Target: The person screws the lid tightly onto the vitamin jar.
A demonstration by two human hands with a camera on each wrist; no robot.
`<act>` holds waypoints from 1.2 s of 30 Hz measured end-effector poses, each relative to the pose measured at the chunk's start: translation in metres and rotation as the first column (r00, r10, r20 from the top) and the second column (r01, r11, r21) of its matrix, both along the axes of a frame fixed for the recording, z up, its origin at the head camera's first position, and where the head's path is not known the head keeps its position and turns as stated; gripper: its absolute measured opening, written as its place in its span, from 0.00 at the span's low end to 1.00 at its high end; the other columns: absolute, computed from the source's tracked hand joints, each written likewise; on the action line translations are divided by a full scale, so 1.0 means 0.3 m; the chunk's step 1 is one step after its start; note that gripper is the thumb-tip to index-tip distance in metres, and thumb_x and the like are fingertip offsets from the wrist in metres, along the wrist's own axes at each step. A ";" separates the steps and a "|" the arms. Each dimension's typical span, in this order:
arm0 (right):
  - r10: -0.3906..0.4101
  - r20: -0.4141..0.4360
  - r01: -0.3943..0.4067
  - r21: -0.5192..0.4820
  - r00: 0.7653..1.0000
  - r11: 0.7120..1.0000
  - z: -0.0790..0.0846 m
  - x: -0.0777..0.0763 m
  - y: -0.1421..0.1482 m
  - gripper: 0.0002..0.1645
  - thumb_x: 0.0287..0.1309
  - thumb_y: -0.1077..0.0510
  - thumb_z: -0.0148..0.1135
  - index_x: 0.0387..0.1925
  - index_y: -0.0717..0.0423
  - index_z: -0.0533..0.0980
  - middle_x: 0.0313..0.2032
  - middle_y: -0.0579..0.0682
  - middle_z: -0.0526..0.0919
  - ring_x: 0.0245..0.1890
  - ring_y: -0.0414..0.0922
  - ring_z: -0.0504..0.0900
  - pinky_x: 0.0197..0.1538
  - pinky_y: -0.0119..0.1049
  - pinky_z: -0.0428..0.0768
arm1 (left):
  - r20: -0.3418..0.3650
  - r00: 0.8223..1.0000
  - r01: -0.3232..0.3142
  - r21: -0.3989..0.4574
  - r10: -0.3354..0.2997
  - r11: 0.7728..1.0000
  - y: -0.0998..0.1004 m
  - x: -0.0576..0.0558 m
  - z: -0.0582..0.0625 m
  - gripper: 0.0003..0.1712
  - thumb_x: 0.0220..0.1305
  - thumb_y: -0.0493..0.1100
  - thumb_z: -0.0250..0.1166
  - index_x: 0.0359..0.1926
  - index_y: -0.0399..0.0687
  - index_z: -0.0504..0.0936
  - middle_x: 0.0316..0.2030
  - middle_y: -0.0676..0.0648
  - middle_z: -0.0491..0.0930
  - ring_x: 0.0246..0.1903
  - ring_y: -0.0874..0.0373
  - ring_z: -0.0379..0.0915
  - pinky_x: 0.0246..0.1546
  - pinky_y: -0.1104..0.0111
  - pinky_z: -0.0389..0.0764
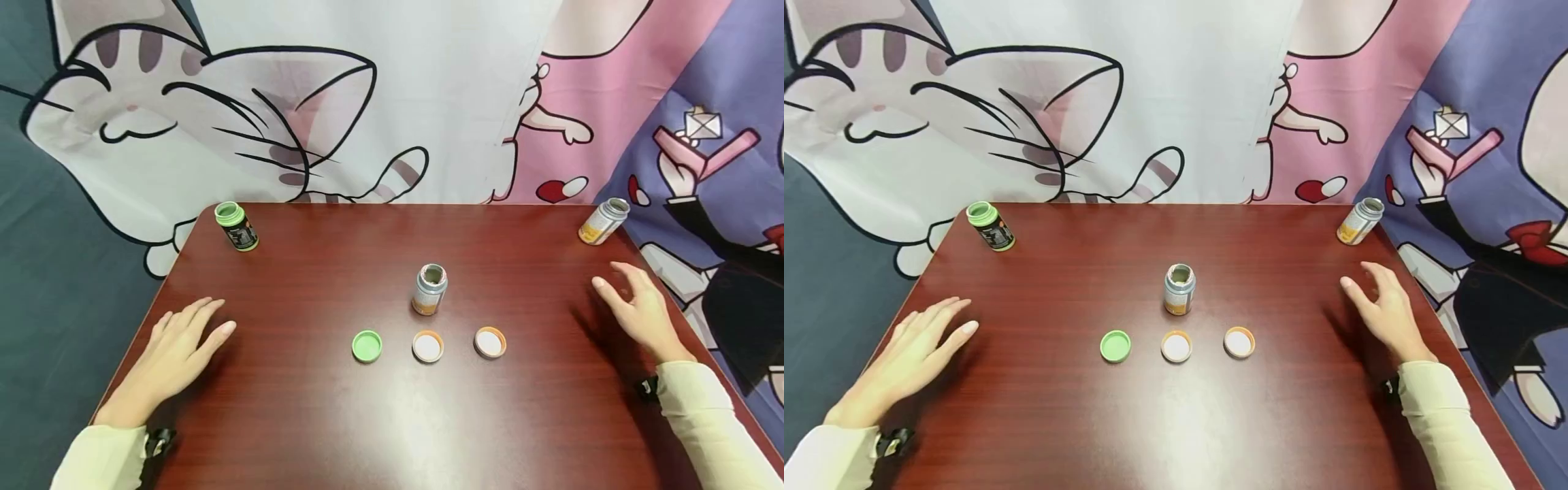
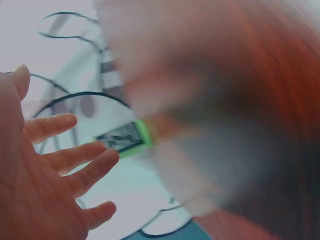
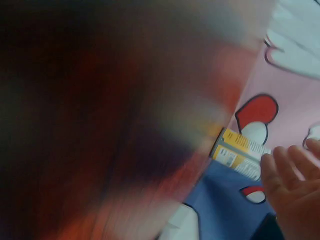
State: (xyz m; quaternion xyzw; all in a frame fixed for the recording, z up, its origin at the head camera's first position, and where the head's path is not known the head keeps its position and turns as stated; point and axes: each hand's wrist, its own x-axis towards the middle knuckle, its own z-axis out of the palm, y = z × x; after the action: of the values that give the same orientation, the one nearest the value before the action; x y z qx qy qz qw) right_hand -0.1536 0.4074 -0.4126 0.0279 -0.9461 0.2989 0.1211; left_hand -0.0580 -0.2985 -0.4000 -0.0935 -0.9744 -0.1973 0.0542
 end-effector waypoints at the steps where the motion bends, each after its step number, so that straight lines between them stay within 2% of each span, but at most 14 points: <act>1: -0.029 0.027 0.030 -0.025 0.999 0.999 0.004 -0.019 0.006 0.37 0.59 0.46 0.56 0.64 0.58 0.60 0.58 0.65 0.66 0.52 0.61 0.68 0.47 0.31 0.67 | -0.019 1.000 0.001 0.008 -0.001 1.000 0.010 0.005 0.013 0.29 0.67 0.54 0.51 0.60 0.39 0.66 0.59 0.33 0.62 0.54 0.32 0.59 0.53 0.39 0.48; 3: -0.073 0.098 0.080 -0.070 0.993 0.994 0.008 -0.051 0.026 0.41 0.58 0.44 0.56 0.66 0.60 0.56 0.58 0.66 0.65 0.49 0.56 0.71 0.37 0.22 0.64 | -0.019 1.000 0.000 0.045 0.001 0.999 0.028 0.019 0.035 0.27 0.67 0.53 0.50 0.59 0.39 0.67 0.57 0.35 0.65 0.54 0.35 0.59 0.50 0.40 0.52; 5: -0.090 0.154 0.110 -0.121 0.984 0.987 0.004 -0.093 0.056 0.45 0.57 0.42 0.56 0.67 0.62 0.53 0.59 0.67 0.64 0.50 0.45 0.72 0.35 0.16 0.64 | 0.000 1.000 -0.004 0.085 0.004 0.996 0.044 0.030 0.053 0.26 0.68 0.53 0.49 0.58 0.40 0.68 0.57 0.36 0.66 0.56 0.37 0.59 0.48 0.42 0.55; 9: -0.112 0.182 0.163 -0.293 0.977 0.942 -0.055 -0.198 0.153 0.45 0.56 0.45 0.59 0.67 0.61 0.51 0.57 0.58 0.67 0.39 0.24 0.70 0.34 0.17 0.71 | 0.053 0.999 -0.020 0.165 0.011 0.986 0.081 0.032 0.063 0.25 0.69 0.54 0.46 0.59 0.44 0.67 0.58 0.40 0.66 0.58 0.41 0.58 0.51 0.45 0.57; 10: -0.122 0.182 0.176 -0.324 0.976 0.929 -0.075 -0.230 0.180 0.46 0.56 0.45 0.59 0.67 0.60 0.51 0.55 0.54 0.68 0.37 0.23 0.71 0.34 0.18 0.72 | 0.053 0.999 -0.021 0.180 0.012 0.984 0.091 0.028 0.064 0.25 0.69 0.54 0.46 0.59 0.44 0.68 0.57 0.41 0.67 0.57 0.43 0.60 0.52 0.46 0.58; 13: -0.153 0.202 0.221 -0.371 0.967 0.902 -0.129 -0.319 0.251 0.50 0.53 0.44 0.62 0.68 0.55 0.47 0.50 0.46 0.66 0.30 0.24 0.75 0.31 0.21 0.76 | 0.042 0.999 -0.009 0.211 0.000 0.977 0.117 0.018 0.061 0.22 0.70 0.53 0.46 0.57 0.45 0.70 0.54 0.44 0.70 0.55 0.46 0.64 0.51 0.50 0.63; 16: -0.187 0.251 0.271 -0.360 0.950 0.893 -0.138 -0.368 0.270 0.56 0.51 0.41 0.62 0.69 0.55 0.40 0.52 0.52 0.63 0.25 0.28 0.76 0.29 0.24 0.76 | 0.064 0.998 -0.005 0.234 -0.011 0.972 0.142 0.012 0.054 0.22 0.69 0.54 0.47 0.56 0.47 0.71 0.53 0.46 0.72 0.54 0.49 0.66 0.50 0.51 0.65; 21: -0.197 0.308 0.319 -0.422 0.931 0.849 -0.070 -0.385 0.199 0.58 0.52 0.41 0.60 0.68 0.58 0.36 0.59 0.64 0.55 0.24 0.28 0.75 0.29 0.24 0.77 | 0.120 0.992 -0.005 0.243 -0.025 0.970 0.184 -0.003 0.046 0.28 0.64 0.60 0.51 0.59 0.51 0.68 0.55 0.49 0.70 0.58 0.51 0.63 0.53 0.51 0.65; 25: -0.176 0.326 0.307 -0.414 0.929 0.857 -0.025 -0.389 0.160 0.57 0.55 0.41 0.57 0.68 0.63 0.34 0.64 0.70 0.48 0.24 0.24 0.71 0.29 0.23 0.76 | 0.117 0.991 0.033 0.262 -0.066 0.965 0.231 -0.025 0.046 0.30 0.62 0.62 0.54 0.60 0.52 0.68 0.56 0.50 0.69 0.58 0.54 0.64 0.53 0.52 0.67; 27: -0.175 0.331 0.304 -0.397 0.927 0.866 -0.023 -0.399 0.153 0.58 0.55 0.39 0.55 0.67 0.65 0.33 0.65 0.71 0.46 0.25 0.24 0.69 0.29 0.23 0.76 | 0.119 0.989 0.054 0.268 -0.089 0.962 0.253 -0.032 0.045 0.30 0.61 0.62 0.54 0.60 0.52 0.67 0.56 0.51 0.69 0.57 0.54 0.64 0.53 0.53 0.67; 30: -0.181 0.348 0.322 -0.402 0.920 0.857 -0.041 -0.423 0.158 0.58 0.54 0.39 0.55 0.67 0.64 0.33 0.66 0.71 0.45 0.29 0.26 0.67 0.29 0.23 0.76 | 0.121 0.985 0.082 0.280 -0.120 0.956 0.287 -0.042 0.040 0.30 0.61 0.61 0.55 0.60 0.52 0.67 0.56 0.51 0.69 0.57 0.55 0.65 0.54 0.54 0.67; 33: -0.196 0.361 0.347 -0.420 0.912 0.839 -0.082 -0.463 0.184 0.60 0.52 0.37 0.57 0.68 0.61 0.33 0.67 0.68 0.45 0.33 0.28 0.65 0.27 0.24 0.75 | 0.119 0.982 0.105 0.302 -0.146 0.948 0.323 -0.056 0.028 0.30 0.61 0.61 0.55 0.59 0.51 0.68 0.56 0.52 0.70 0.57 0.57 0.65 0.54 0.55 0.68; 36: -0.223 0.362 0.373 -0.423 0.905 0.826 -0.092 -0.488 0.176 0.58 0.50 0.36 0.58 0.67 0.60 0.37 0.58 0.61 0.61 0.33 0.31 0.66 0.26 0.25 0.74 | 0.131 0.976 0.122 0.329 -0.173 0.937 0.355 -0.068 0.006 0.30 0.61 0.61 0.55 0.59 0.50 0.69 0.55 0.52 0.71 0.57 0.57 0.66 0.53 0.56 0.68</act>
State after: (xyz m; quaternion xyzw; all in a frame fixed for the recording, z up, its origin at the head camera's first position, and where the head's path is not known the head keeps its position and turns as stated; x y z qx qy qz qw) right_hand -0.3000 0.4604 -0.4403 -0.1980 -0.8409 0.5030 0.0265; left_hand -0.0783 -0.1920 -0.3981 -0.1404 -0.9211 -0.3623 -0.0238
